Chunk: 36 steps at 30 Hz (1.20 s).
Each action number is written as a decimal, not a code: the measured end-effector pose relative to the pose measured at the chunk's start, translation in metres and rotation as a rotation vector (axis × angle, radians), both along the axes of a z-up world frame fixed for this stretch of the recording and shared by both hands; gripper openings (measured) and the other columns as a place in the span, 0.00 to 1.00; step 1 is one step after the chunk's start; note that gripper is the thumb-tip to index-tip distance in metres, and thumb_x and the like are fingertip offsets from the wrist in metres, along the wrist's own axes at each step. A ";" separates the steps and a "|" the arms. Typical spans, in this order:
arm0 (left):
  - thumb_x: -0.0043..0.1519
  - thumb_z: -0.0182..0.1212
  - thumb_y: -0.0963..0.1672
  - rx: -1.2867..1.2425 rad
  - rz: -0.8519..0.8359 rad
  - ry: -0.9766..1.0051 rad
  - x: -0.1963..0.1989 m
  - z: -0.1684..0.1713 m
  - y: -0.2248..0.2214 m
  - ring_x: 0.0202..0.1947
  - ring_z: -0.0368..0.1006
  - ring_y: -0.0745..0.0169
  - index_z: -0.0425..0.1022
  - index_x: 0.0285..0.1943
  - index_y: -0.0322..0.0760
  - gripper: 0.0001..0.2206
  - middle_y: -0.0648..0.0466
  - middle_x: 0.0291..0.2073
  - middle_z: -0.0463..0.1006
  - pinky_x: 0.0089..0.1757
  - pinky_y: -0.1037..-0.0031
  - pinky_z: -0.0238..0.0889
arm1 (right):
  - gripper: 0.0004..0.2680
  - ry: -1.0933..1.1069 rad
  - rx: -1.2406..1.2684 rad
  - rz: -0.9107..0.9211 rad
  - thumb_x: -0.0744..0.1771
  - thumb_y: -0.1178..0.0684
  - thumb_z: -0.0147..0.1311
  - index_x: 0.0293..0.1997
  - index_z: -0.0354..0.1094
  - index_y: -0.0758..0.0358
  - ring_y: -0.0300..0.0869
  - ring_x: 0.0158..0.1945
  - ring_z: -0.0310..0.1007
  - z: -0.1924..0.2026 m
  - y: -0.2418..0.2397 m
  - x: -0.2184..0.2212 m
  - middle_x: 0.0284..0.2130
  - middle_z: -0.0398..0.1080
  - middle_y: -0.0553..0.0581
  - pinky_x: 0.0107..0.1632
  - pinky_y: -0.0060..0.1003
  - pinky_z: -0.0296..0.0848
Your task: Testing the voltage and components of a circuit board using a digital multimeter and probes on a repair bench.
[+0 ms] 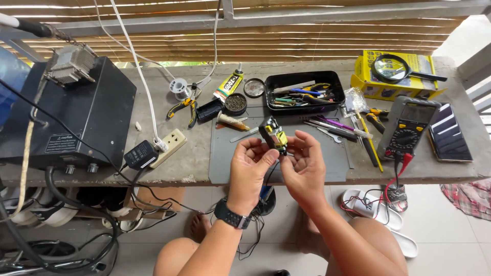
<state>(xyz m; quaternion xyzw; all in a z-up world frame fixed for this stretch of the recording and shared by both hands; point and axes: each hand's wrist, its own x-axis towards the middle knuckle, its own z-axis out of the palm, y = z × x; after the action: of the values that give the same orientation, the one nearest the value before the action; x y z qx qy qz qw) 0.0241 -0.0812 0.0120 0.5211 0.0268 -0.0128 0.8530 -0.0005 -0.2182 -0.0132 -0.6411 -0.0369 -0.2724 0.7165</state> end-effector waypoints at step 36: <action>0.59 0.86 0.41 0.279 -0.154 -0.183 -0.012 0.019 0.059 0.56 0.83 0.72 0.82 0.72 0.44 0.30 0.58 0.56 0.91 0.56 0.79 0.75 | 0.05 -0.279 -0.491 -0.214 0.69 0.61 0.74 0.48 0.86 0.57 0.41 0.33 0.76 0.048 0.018 -0.015 0.41 0.72 0.54 0.40 0.38 0.81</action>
<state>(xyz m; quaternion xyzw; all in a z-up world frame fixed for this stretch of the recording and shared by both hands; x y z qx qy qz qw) 0.0123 -0.0221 0.0314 0.6337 -0.0892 -0.0269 0.7679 -0.0157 -0.2006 0.0353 -0.7519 -0.1321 -0.4147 0.4952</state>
